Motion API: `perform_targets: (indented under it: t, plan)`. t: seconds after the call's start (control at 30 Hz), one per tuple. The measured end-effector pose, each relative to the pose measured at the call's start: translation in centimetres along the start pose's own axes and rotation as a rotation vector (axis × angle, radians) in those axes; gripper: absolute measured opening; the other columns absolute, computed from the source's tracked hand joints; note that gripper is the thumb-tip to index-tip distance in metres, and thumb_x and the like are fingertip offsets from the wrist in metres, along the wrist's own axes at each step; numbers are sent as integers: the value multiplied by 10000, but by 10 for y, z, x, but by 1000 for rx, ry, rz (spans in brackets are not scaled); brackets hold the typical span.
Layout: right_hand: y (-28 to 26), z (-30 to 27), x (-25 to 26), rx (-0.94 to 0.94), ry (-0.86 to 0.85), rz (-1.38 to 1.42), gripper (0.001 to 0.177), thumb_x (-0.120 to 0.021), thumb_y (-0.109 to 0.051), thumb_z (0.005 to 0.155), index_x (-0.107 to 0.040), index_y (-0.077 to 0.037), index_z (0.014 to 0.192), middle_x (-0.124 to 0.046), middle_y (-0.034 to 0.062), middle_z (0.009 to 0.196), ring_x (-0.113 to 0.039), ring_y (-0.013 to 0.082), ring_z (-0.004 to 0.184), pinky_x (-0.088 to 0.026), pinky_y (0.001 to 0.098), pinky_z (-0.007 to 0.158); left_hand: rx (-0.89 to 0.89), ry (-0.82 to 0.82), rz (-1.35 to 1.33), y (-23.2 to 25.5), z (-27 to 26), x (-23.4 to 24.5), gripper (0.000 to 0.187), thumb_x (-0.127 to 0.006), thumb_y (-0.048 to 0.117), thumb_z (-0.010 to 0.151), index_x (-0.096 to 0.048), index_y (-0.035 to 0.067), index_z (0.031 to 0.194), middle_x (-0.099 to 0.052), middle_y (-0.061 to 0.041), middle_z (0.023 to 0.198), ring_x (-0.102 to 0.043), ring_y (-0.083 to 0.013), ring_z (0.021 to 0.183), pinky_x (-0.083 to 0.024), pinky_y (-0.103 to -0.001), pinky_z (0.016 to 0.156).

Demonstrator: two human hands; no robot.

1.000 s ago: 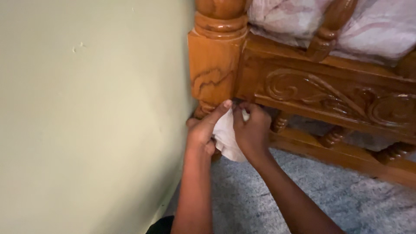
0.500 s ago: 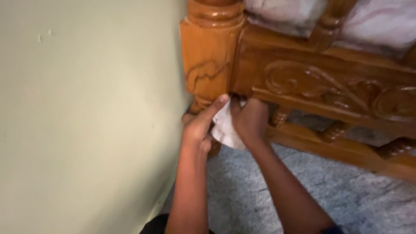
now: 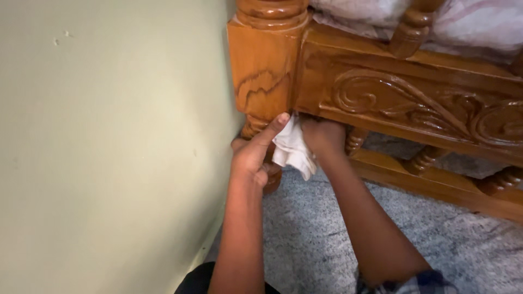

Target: The person wipes the wooden bed frame with a white cloth, focusing on the carved details and lower rails. They repeatedly fold the cloth and continue wiping different sections of the bed frame.

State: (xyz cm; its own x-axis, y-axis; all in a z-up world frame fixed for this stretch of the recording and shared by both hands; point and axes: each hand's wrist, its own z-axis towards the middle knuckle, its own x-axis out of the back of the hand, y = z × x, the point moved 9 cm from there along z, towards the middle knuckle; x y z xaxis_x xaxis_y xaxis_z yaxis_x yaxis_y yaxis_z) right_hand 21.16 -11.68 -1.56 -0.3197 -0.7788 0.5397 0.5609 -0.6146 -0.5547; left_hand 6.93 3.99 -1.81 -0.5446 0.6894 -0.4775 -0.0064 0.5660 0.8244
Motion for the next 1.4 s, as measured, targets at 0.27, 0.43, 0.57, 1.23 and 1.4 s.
perform_targets:
  t: [0.27, 0.43, 0.57, 1.23, 1.4]
  plan:
    - [0, 3, -31, -209, -253, -157, 486, -498, -425, 969, -627, -126, 1329, -623, 203, 1342, -584, 413, 1208, -469, 506, 974, 48, 77, 39, -7, 5, 8, 1140, -996, 346, 508, -414, -125, 1368, -697, -294, 1218, -740, -254, 756, -514, -311, 422]
    - [22, 5, -56, -37, -482, -245, 483, -527, -429, 980, -621, -115, 1335, -602, 207, 1366, -561, 405, 1231, -449, 500, 976, -64, -63, -20, -11, 16, 1, 1196, -1017, 448, 469, -593, -243, 1349, -704, -379, 1241, -675, -343, 868, -451, -374, 515]
    - [31, 24, -77, 103, -525, -72, 509, -528, -432, 985, -600, -94, 1360, -574, 219, 1400, -534, 405, 1263, -420, 492, 1005, 61, 88, 127, -14, 14, 11, 1252, -980, 428, 503, -342, -109, 1436, -614, -270, 1356, -605, -357, 1176, -528, -542, 789]
    - [7, 12, -52, 3, -599, -200, 563, -456, -473, 966, -595, -109, 1372, -569, 187, 1446, -539, 383, 1311, -405, 464, 1091, 67, 94, 156, -3, 1, 13, 1231, -983, 454, 462, -460, -180, 1378, -717, -284, 1259, -703, -420, 1136, -478, -447, 749]
    - [-19, -4, -35, 76, -729, -440, 491, -405, -442, 968, -649, -133, 1260, -642, 184, 1330, -633, 394, 1186, -493, 503, 1001, 72, 96, 153, -5, 2, 12, 1283, -988, 442, 457, -361, -96, 1439, -574, -235, 1397, -537, -355, 1317, -496, -575, 943]
